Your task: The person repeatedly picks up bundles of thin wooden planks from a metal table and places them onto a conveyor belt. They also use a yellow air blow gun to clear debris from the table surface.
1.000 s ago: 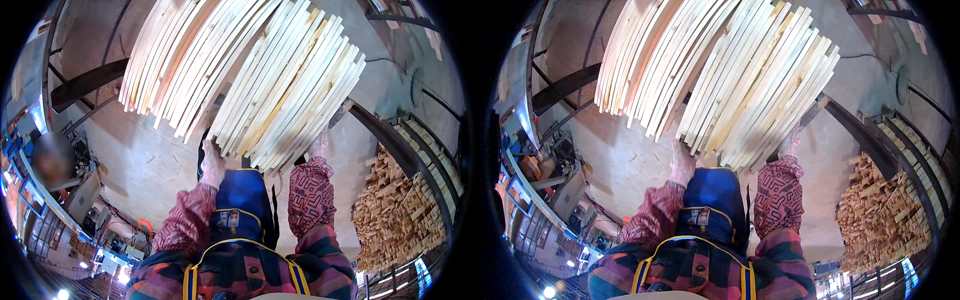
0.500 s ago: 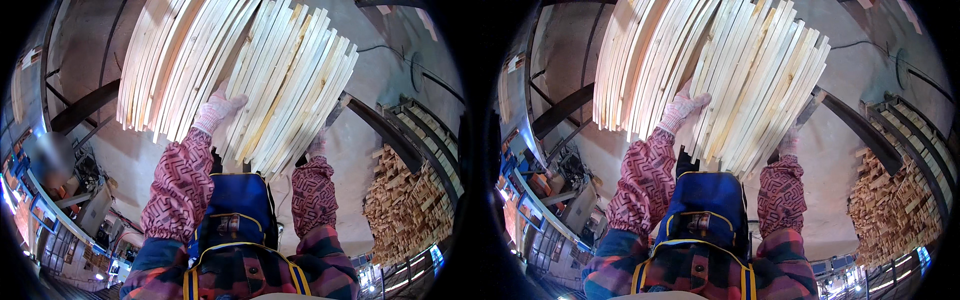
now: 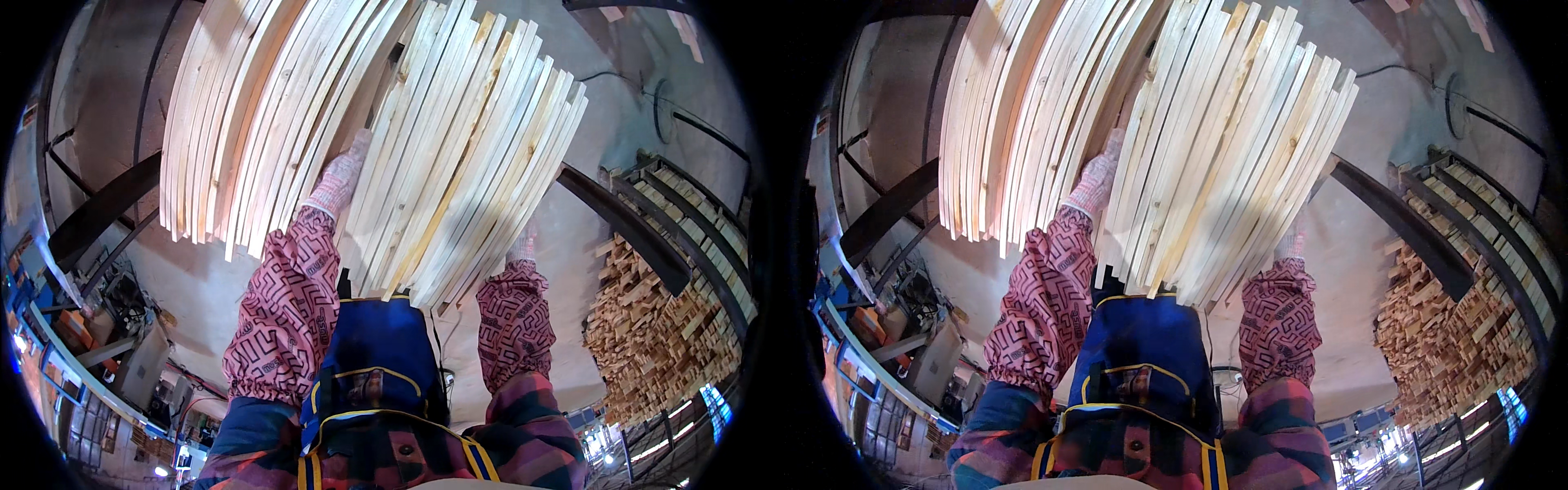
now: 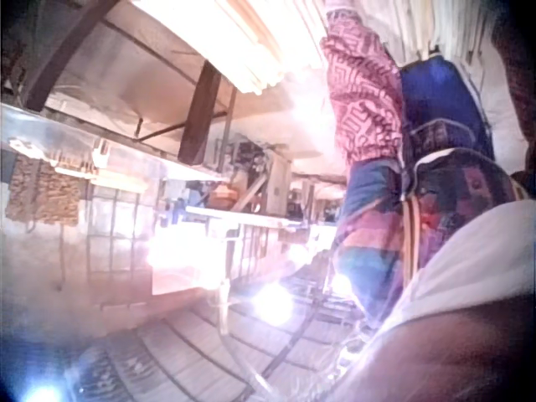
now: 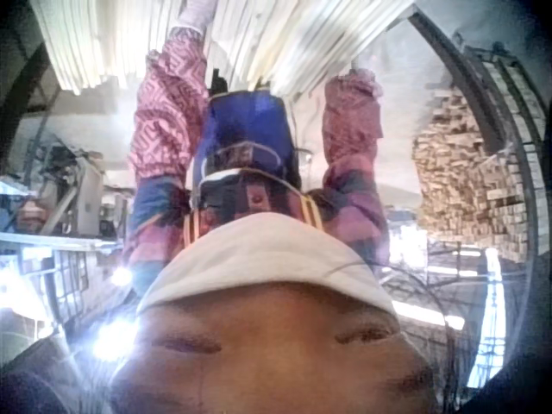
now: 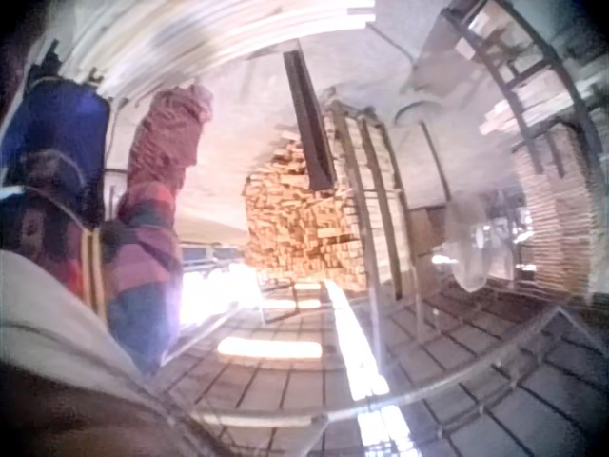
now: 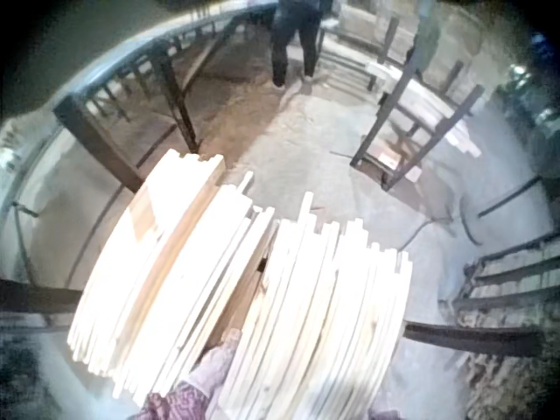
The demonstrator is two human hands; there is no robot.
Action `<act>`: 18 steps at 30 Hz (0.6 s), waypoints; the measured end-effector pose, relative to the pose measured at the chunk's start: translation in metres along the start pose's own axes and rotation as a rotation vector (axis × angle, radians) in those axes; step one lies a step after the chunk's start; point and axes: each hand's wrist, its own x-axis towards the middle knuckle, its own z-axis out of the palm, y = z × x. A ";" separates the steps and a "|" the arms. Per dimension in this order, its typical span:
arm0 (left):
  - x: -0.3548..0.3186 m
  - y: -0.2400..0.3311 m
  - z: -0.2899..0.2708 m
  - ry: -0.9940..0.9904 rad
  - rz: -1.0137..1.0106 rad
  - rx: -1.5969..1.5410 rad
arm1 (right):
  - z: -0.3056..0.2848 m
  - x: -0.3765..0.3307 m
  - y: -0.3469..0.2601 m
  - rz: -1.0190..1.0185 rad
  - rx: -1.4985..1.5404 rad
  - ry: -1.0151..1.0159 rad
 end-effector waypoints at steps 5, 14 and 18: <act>-0.041 0.044 0.005 -0.021 -0.009 -0.104 | 0.015 0.004 0.002 0.175 0.223 -0.002; -0.110 0.060 -0.018 -0.230 0.339 0.096 | 0.029 -0.029 -0.034 0.246 0.402 -0.007; -0.152 0.068 -0.045 -0.090 0.676 0.672 | 0.030 -0.044 -0.070 0.185 0.431 -0.010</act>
